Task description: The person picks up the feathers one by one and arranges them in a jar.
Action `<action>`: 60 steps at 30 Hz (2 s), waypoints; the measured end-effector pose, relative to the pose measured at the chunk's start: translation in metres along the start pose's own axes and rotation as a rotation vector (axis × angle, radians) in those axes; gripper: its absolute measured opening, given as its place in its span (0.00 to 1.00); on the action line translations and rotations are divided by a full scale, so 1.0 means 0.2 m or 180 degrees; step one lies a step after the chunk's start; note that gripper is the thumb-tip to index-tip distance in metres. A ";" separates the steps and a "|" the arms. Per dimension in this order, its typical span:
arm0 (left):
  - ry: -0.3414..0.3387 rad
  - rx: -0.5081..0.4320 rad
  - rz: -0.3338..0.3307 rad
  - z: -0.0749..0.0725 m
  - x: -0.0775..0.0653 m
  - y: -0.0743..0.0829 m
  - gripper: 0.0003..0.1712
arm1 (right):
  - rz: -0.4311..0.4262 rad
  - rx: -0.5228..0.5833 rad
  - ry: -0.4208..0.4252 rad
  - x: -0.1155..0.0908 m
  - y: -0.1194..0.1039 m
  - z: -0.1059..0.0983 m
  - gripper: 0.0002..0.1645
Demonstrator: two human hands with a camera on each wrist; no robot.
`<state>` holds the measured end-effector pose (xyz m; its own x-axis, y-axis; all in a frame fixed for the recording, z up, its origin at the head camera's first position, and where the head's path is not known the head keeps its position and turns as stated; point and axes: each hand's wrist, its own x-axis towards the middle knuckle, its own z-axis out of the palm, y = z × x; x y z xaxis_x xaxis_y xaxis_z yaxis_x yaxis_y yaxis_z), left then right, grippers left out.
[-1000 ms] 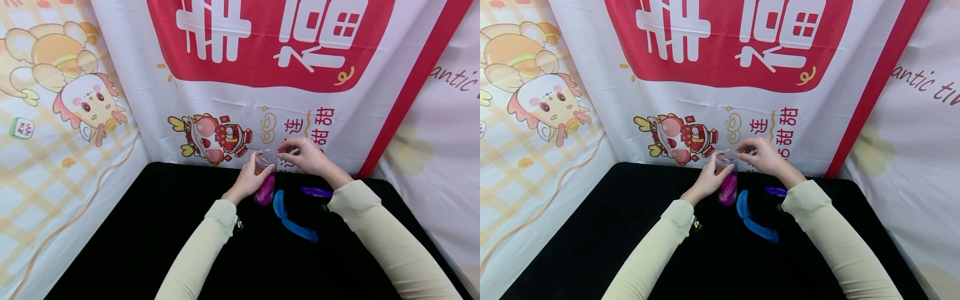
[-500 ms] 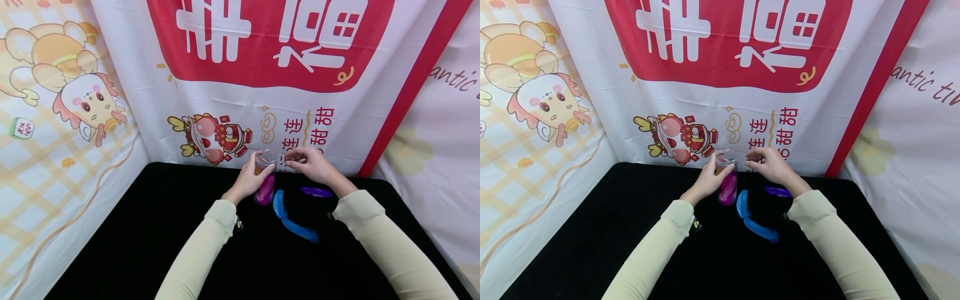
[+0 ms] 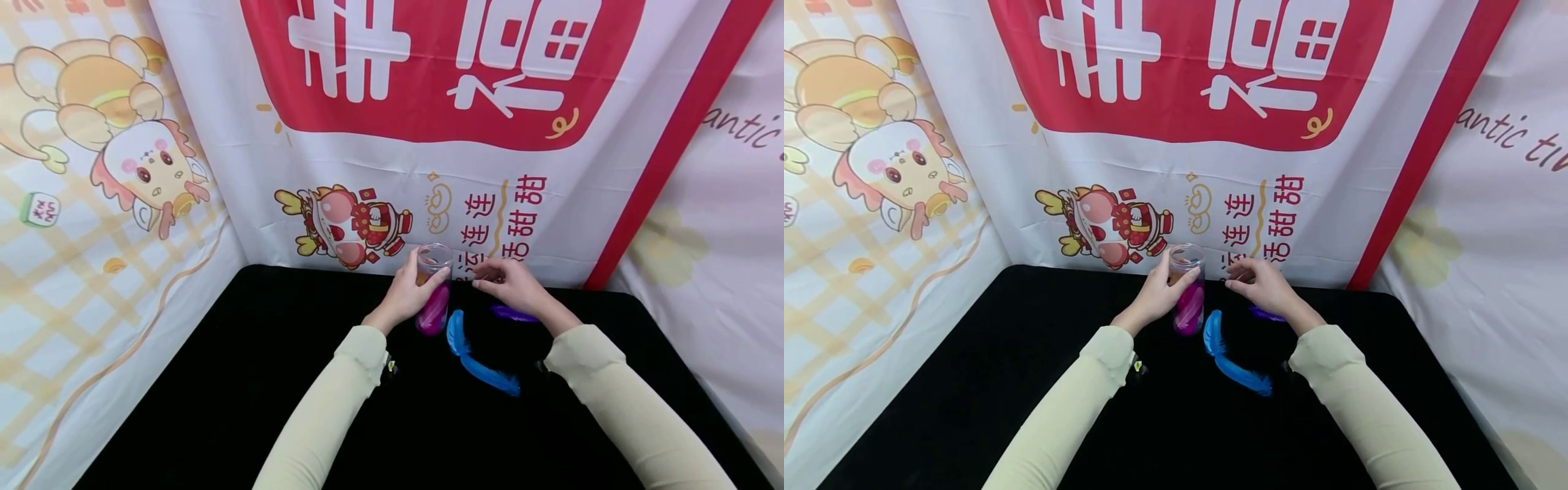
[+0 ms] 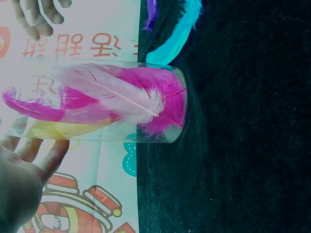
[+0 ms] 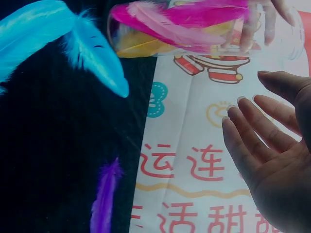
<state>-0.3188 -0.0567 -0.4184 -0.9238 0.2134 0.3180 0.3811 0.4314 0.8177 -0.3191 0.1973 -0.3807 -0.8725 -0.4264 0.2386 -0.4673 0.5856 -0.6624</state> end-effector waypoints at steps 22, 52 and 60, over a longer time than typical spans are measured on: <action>-0.0052 -0.0088 0.0067 0.00 0.00 0.00 0.42 | 0.0556 0.0045 -0.0042 -0.11 0.18 -0.01 0.17; -0.0054 -0.0113 0.0053 0.00 -0.01 0.01 0.44 | 0.1745 0.0248 0.0572 -0.40 0.48 -0.03 0.24; -0.0064 -0.0106 0.0028 0.00 -0.01 0.00 0.42 | 0.2048 0.0419 0.0541 -0.42 0.52 0.00 0.31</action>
<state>-0.3175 -0.0570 -0.4179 -0.9193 0.2347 0.3158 0.3875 0.4001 0.8305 -0.2937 0.2943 -0.4692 -0.9864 0.0996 -0.1308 0.1644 0.5931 -0.7881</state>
